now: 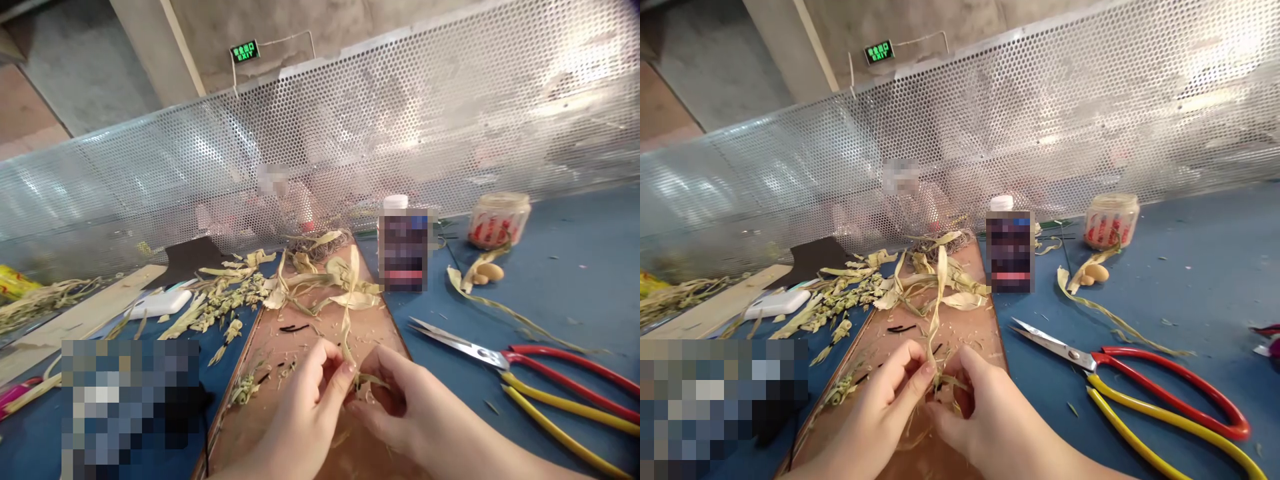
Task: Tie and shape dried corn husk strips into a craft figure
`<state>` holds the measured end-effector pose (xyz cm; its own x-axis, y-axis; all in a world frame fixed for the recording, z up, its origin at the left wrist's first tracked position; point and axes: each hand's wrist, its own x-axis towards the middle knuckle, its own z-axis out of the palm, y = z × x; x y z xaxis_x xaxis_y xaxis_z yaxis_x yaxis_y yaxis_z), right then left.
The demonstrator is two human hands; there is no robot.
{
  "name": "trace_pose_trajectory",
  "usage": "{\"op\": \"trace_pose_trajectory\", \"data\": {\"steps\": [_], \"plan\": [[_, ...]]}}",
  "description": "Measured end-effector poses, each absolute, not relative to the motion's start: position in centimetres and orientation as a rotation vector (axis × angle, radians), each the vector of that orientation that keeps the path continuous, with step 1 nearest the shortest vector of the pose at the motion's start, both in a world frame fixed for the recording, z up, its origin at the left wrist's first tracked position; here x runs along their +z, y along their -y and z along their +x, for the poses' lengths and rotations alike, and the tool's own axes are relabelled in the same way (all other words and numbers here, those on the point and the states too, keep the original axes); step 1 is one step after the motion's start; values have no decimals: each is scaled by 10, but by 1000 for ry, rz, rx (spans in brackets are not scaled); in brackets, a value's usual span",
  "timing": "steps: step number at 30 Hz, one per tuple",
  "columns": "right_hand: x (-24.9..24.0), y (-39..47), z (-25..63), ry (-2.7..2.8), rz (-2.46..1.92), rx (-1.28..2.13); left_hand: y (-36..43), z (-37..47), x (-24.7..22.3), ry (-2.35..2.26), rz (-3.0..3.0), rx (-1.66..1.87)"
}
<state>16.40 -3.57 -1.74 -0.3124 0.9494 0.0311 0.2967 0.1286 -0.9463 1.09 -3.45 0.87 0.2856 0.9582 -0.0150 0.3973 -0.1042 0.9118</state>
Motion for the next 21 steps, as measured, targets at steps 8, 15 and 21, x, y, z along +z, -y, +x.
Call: {"op": "trace_pose_trajectory", "data": {"steps": [8,15,21], "plan": [[-17,39,168,1748,-1153,1241,34,11,10,-1234,1615,791],[-8,39,170,1738,-1160,1321,32,12,10,-1236,1559,794],[-9,39,170,1723,-1172,1310,30,10,12,-1218,1547,732]]}}
